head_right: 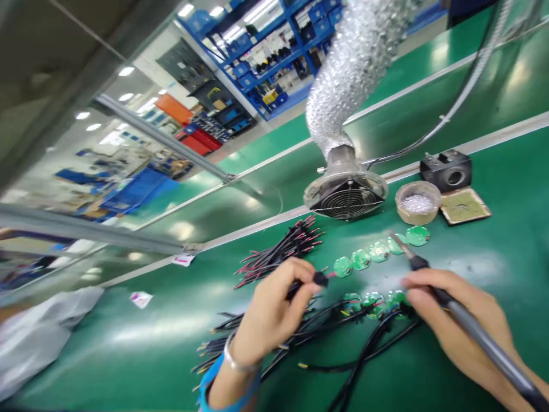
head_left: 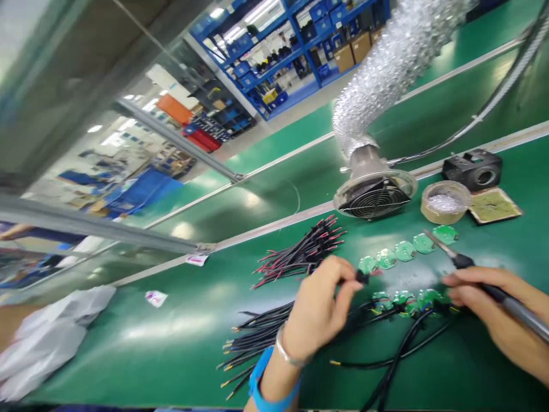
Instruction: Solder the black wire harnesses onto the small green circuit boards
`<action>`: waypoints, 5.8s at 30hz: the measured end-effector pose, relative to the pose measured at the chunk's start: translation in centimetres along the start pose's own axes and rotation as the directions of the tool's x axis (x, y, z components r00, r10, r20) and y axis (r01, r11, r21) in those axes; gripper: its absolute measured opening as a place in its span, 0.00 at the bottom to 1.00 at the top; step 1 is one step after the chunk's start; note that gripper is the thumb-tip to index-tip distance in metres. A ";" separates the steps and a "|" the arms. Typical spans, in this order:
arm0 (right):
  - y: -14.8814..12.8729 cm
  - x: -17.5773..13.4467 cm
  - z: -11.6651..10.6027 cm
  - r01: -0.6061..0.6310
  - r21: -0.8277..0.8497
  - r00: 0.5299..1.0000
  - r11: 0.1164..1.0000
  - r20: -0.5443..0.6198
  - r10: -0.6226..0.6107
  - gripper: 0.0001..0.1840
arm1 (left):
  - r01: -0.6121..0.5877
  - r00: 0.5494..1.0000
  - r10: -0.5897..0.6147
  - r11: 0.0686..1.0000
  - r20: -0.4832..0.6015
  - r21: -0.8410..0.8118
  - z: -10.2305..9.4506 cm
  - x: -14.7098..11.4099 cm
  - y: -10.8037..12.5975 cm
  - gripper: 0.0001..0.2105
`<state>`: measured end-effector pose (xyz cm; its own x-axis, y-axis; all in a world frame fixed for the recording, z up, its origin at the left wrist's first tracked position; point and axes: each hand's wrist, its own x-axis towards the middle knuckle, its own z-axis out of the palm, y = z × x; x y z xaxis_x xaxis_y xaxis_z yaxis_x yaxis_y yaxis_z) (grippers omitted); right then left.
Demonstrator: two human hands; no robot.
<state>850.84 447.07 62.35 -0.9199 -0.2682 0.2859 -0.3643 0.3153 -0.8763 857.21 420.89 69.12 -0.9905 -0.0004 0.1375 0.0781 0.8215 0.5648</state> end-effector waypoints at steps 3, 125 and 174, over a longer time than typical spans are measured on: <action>-2.1 0.5 1.3 -0.002 0.175 0.998 0.985 0.065 -0.009 0.10 | 0.017 0.975 0.027 0.980 0.220 -0.196 2.2 -0.1 3.3 0.03; 3.3 -1.7 -5.2 -0.025 0.158 0.995 0.987 0.099 0.009 0.09 | -0.393 0.567 0.233 0.919 0.790 0.010 6.9 6.9 4.2 0.08; 2.2 0.8 -5.0 0.028 0.137 0.930 0.990 0.361 -0.077 0.06 | 0.098 0.692 -0.162 0.987 0.703 0.130 9.0 6.6 5.8 0.05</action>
<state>848.56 452.14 62.59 -0.7749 -0.6019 0.1930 -0.3669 0.1797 -0.9127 850.14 430.73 65.97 -0.7780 0.2677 -0.5683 -0.0350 0.8848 0.4646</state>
